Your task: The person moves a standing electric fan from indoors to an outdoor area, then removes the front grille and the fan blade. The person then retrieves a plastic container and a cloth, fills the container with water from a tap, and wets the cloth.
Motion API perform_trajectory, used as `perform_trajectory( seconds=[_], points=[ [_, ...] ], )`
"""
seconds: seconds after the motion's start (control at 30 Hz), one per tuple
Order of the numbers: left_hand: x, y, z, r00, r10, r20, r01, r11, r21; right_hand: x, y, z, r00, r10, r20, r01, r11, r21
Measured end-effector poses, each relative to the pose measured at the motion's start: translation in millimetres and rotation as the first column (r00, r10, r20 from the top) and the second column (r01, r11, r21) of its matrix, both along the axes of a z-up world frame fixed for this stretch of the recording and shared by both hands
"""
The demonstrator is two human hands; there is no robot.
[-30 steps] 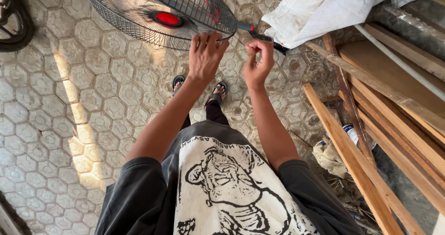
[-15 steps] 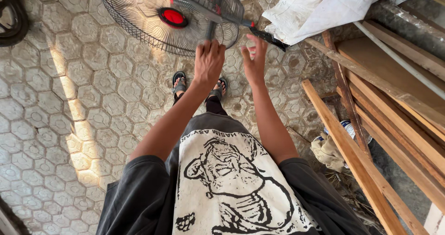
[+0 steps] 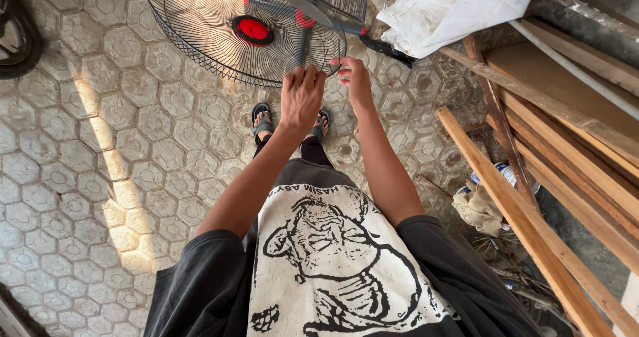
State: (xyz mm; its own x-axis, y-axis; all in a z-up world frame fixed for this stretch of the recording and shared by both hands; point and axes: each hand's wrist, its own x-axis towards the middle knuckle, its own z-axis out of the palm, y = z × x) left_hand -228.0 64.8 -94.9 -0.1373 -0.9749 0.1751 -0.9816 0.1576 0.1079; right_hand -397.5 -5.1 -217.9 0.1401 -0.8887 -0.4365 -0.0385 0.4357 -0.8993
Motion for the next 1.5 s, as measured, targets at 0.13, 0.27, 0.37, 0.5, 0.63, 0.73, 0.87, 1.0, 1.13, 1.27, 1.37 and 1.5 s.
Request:
perform_trajectory(
  seconds=[0.13,0.27,0.37,0.5,0.63,0.73,0.87,1.0,1.13,1.27,1.37,1.5],
  points=[
    [2.1,6.1,1.6,0.999,-0.001,-0.046,0.001,1.000,-0.001,7.1,12.8,25.0,0.978,0.048,-0.202,-0.084,0.981,-0.173],
    [7.3,8.6,6.2,0.992,-0.007,-0.128,0.003,1.000,-0.031,5.9,28.1,40.4,0.970,-0.098,-0.224,0.011,0.933,-0.360],
    [12.2,13.5,9.5,0.988,0.004,-0.154,-0.015,0.997,-0.072,-23.7,41.9,38.6,0.970,-0.166,-0.177,0.121,0.962,-0.244],
    [24.8,22.1,13.6,0.967,-0.006,-0.254,-0.004,0.999,-0.038,-88.2,63.9,41.5,0.923,-0.153,-0.354,0.093,0.979,-0.180],
    [30.8,36.5,12.9,0.965,0.003,-0.262,-0.004,1.000,-0.005,-118.9,73.9,74.6,0.664,-0.027,-0.747,-0.063,0.994,-0.092],
    [29.2,37.2,10.0,0.970,0.025,-0.240,-0.018,0.999,0.032,-84.6,79.0,110.3,0.794,-0.028,-0.607,-0.299,0.852,-0.430],
    [28.7,36.7,5.0,0.926,0.107,-0.362,-0.086,0.994,0.074,4.0,78.0,141.4,0.643,0.169,-0.747,-0.701,0.523,-0.485],
    [35.9,41.8,5.3,0.914,0.046,-0.403,-0.024,0.998,0.058,58.5,70.2,154.0,0.532,0.157,-0.832,-0.768,0.503,-0.396],
    [54.5,42.1,14.1,0.970,-0.046,-0.238,0.059,0.997,0.045,63.4,56.2,155.2,0.608,0.283,-0.742,-0.756,0.493,-0.431],
    [115.4,47.4,28.6,0.938,0.034,-0.346,-0.031,0.999,0.016,44.5,50.7,148.9,0.672,0.350,-0.653,-0.697,0.596,-0.399],
    [176.0,43.8,42.7,0.968,0.044,-0.248,-0.056,0.997,-0.044,31.0,44.4,145.6,0.657,0.356,-0.664,-0.723,0.547,-0.422],
    [239.6,33.7,50.4,0.957,-0.015,-0.291,0.014,1.000,-0.005,22.3,34.1,146.2,0.629,0.408,-0.661,-0.758,0.510,-0.406]
  ],
)
